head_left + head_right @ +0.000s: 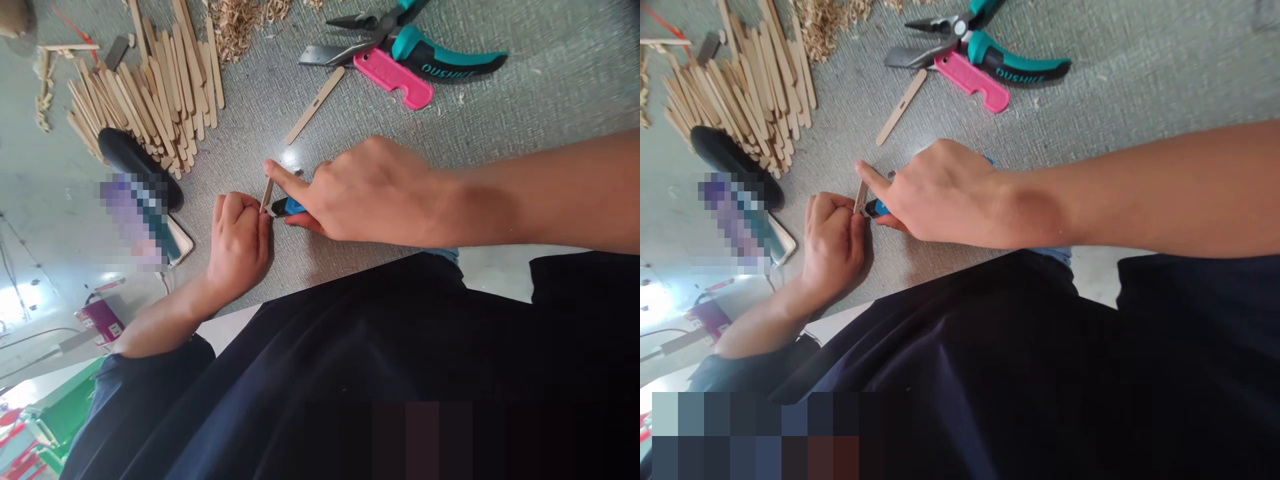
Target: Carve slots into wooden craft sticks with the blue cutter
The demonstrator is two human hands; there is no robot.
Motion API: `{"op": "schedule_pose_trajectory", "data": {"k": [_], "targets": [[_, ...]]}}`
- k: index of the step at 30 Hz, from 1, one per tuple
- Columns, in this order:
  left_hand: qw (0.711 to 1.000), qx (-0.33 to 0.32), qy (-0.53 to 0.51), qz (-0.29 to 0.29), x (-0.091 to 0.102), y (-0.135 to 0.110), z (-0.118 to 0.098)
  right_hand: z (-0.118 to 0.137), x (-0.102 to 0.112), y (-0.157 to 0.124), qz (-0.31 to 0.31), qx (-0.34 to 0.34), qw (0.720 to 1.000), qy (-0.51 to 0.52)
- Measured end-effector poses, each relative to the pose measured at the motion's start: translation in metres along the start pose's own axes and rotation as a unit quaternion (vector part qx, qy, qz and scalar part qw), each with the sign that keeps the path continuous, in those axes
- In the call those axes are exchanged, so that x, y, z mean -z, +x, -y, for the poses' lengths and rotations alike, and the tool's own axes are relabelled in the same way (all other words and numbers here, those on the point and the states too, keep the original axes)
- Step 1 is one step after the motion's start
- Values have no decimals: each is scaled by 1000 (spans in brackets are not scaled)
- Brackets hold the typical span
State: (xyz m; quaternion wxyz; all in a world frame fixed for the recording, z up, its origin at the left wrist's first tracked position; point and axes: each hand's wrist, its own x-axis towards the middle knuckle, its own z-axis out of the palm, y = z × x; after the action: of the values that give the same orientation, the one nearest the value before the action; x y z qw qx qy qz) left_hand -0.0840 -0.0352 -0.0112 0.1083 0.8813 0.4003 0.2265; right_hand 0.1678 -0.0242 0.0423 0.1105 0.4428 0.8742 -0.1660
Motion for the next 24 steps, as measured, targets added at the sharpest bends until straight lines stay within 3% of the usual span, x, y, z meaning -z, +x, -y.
{"op": "schedule_pose_trajectory", "data": {"k": [11,15,24], "targets": [[1000,-3,0,-3,0,-2,0,3,-2,-2,-26,20,997,-65],[1000,5,-4,-14,-1,-3,0,5,4,-4,-14,7,999,-52],[1000,8,-3,-4,-1,-4,1,7,-5,1,-42,-8,999,-17]]}}
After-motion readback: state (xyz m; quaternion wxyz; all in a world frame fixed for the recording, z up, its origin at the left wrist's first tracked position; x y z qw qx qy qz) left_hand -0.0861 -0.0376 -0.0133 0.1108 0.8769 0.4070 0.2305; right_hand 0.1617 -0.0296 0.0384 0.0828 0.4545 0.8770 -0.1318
